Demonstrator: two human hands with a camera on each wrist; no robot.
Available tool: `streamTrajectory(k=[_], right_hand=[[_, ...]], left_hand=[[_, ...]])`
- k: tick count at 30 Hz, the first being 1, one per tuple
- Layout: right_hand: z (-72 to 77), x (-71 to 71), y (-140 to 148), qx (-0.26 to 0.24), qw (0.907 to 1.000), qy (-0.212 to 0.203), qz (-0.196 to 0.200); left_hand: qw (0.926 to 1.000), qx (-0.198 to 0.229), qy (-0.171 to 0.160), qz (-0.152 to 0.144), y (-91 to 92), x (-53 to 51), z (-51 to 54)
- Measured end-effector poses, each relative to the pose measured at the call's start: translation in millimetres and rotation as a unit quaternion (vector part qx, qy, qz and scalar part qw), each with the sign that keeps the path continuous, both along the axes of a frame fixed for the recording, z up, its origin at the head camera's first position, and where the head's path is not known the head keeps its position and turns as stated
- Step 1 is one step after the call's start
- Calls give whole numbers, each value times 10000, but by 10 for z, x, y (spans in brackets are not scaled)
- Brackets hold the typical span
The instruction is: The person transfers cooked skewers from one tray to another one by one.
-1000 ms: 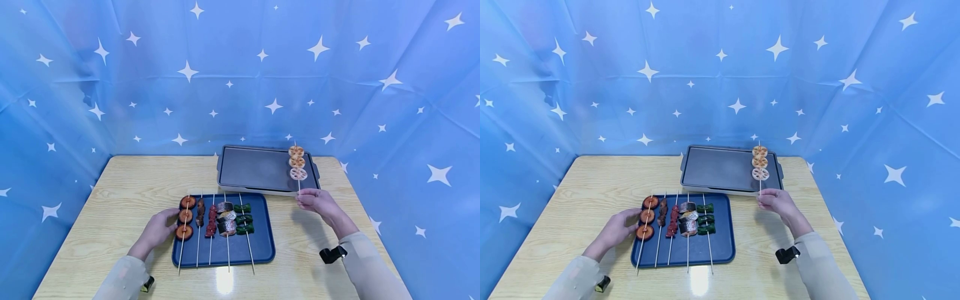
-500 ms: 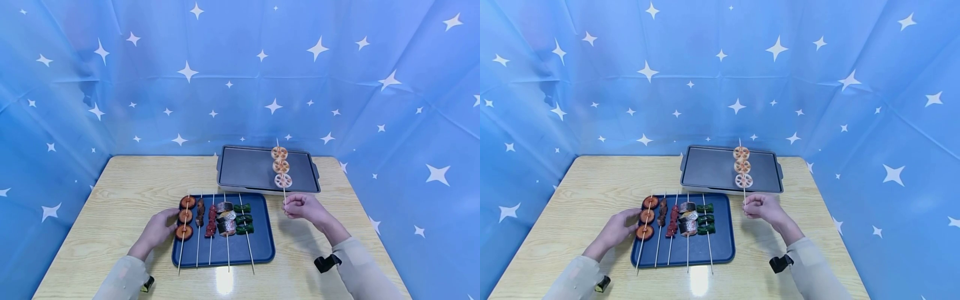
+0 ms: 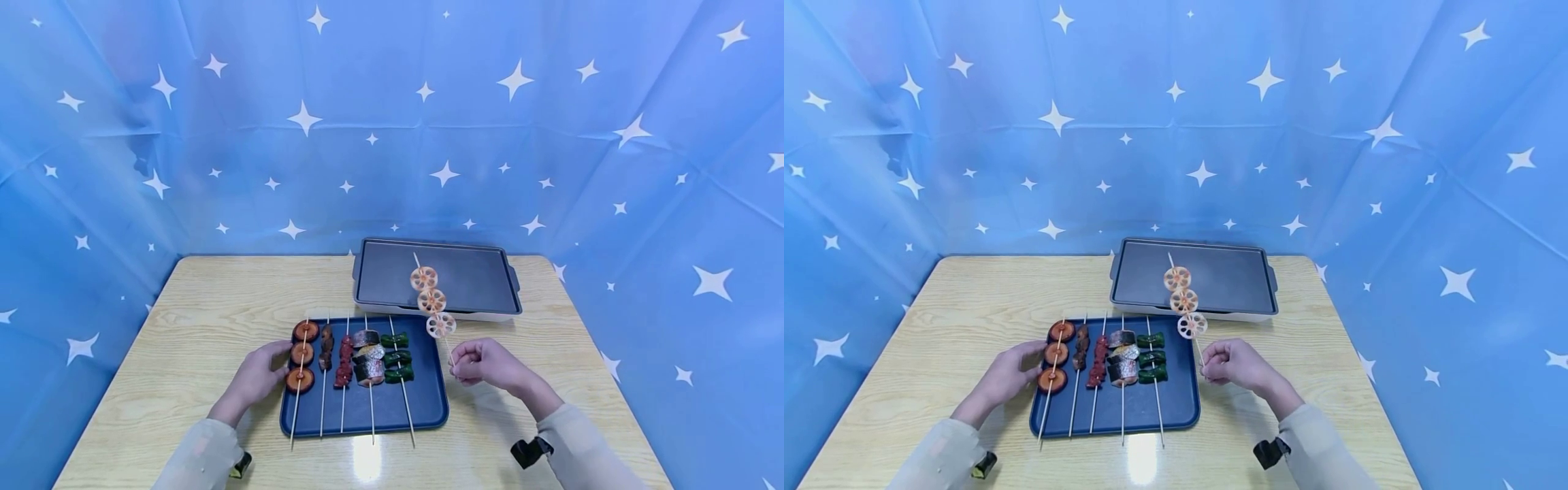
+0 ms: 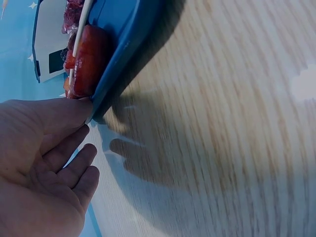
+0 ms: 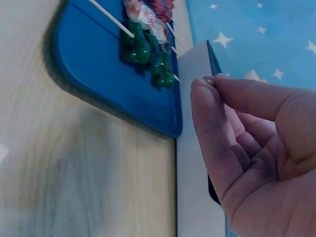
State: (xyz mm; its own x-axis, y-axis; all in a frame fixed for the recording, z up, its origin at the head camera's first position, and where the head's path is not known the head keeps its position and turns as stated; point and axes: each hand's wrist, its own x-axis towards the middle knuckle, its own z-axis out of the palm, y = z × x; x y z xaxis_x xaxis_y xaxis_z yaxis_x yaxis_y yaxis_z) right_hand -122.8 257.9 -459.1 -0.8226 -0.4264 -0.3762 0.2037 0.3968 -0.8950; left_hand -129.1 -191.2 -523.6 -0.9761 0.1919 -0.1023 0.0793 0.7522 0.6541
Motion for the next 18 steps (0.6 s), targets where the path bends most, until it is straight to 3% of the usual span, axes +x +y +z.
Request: streamTrajectory(k=[13,18], right_hand=[[-75,226,58,248,9986,3,471],[-104,306,101,187,9978,-183,617]], left_hand=[[10000,-94,-5,-32,-21,-11,-38],[10000,-68,-11,-37,-21,-5,-17]])
